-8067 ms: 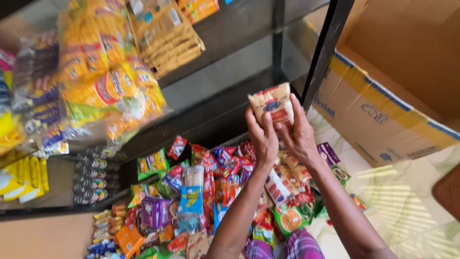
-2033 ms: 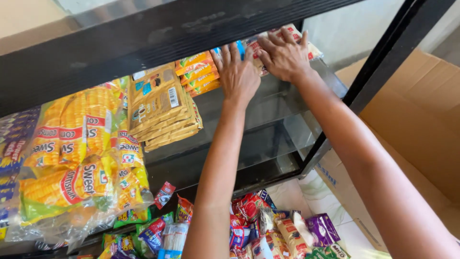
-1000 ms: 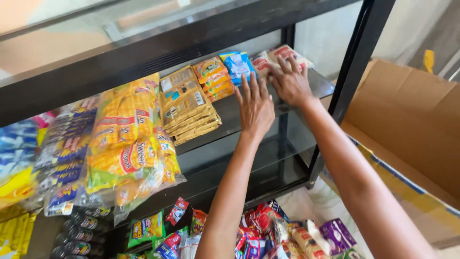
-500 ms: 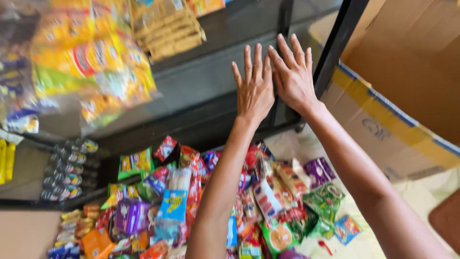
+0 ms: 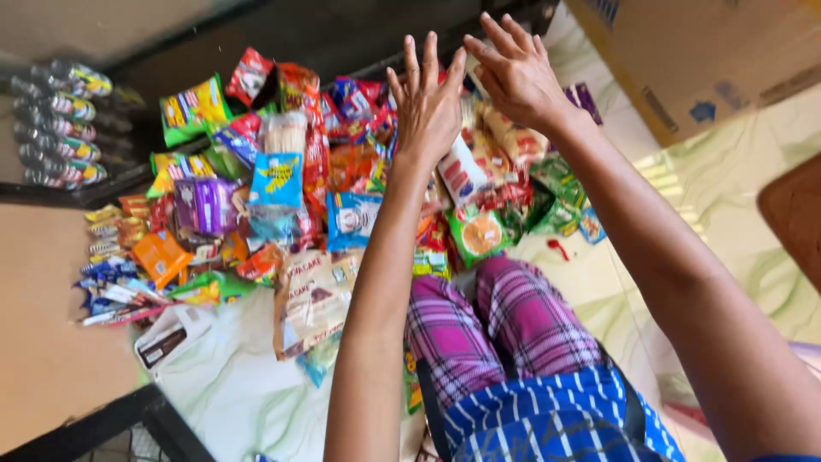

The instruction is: Picking up various snack packages from a pile on the floor and organizing them onto display shelves.

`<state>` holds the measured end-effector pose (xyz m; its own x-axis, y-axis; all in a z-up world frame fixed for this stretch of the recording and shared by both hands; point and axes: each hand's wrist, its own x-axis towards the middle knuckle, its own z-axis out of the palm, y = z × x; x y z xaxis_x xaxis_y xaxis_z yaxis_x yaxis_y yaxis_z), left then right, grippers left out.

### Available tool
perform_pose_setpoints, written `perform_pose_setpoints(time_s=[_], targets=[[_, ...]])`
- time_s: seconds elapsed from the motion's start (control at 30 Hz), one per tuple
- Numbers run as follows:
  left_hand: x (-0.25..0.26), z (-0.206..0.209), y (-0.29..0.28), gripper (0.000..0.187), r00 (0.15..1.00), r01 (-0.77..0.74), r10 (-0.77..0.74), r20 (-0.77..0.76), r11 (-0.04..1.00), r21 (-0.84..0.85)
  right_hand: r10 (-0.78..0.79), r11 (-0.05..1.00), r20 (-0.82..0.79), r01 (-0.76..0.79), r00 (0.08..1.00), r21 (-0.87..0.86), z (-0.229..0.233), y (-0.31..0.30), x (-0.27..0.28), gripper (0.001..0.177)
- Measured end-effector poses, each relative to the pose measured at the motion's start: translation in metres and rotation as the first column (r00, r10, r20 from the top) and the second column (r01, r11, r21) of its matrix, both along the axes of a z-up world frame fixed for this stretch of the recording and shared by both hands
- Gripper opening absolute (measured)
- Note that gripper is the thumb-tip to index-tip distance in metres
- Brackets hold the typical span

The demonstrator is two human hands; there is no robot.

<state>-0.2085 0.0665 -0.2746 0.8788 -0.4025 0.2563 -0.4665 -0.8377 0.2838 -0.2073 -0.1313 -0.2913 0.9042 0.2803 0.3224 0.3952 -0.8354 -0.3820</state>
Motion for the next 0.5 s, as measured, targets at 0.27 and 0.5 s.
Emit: perform_pose_setpoints(time_s=[0.27, 0.5], targets=[[-0.055, -0.111, -0.006, 0.050, 0.925, -0.043, 0.051, -0.376, 0.999, 0.029, 0.117, 0.976, -0.169, -0.081, 0.979, 0.204, -0.145, -0.008, -0.043, 0.046], [-0.079, -0.229, -0.027, 0.052, 0.787, -0.397, 0.217, -0.578, 0.895, -0.204, -0.152, 0.904, -0.665, 0.376, 0.731, 0.206, -0.209, 0.021, -0.076, 0.042]])
